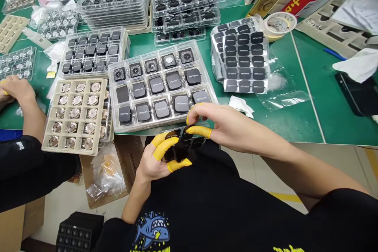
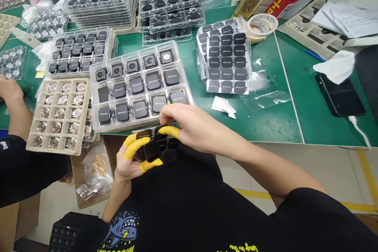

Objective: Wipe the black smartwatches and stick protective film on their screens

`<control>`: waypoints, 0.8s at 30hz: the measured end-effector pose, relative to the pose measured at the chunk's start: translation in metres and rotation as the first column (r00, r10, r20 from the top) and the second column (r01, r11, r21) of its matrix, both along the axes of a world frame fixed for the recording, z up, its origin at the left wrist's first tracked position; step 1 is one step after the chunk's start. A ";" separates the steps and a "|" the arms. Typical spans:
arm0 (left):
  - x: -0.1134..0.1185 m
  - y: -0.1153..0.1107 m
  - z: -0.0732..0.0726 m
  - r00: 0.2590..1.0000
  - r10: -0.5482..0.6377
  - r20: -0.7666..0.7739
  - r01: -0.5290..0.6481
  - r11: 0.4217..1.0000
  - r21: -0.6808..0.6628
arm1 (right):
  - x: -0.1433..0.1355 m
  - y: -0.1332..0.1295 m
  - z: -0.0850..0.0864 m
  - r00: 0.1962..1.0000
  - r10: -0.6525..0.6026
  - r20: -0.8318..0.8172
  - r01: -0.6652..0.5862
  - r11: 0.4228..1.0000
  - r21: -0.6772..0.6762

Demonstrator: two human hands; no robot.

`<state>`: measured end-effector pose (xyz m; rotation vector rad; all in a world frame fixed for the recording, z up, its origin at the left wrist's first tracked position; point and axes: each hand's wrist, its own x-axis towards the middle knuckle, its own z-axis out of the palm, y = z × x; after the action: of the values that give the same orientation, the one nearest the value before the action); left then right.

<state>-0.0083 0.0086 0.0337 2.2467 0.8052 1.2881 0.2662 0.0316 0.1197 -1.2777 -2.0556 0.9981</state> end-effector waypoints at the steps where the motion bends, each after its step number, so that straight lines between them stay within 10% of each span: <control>1: 0.000 0.000 0.000 1.000 -0.010 0.009 0.010 1.000 -0.009 | 0.000 0.000 0.000 1.000 -0.001 -0.001 0.001 1.000 0.000; 24: 0.002 -0.003 0.001 0.999 -0.016 0.031 0.016 1.000 0.016 | 0.005 0.001 0.000 0.997 0.057 -0.061 -0.056 0.998 0.017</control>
<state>-0.0065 0.0057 0.0344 2.2359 0.7667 1.3231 0.2710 0.0324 0.1196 -1.1726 -2.0589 1.0321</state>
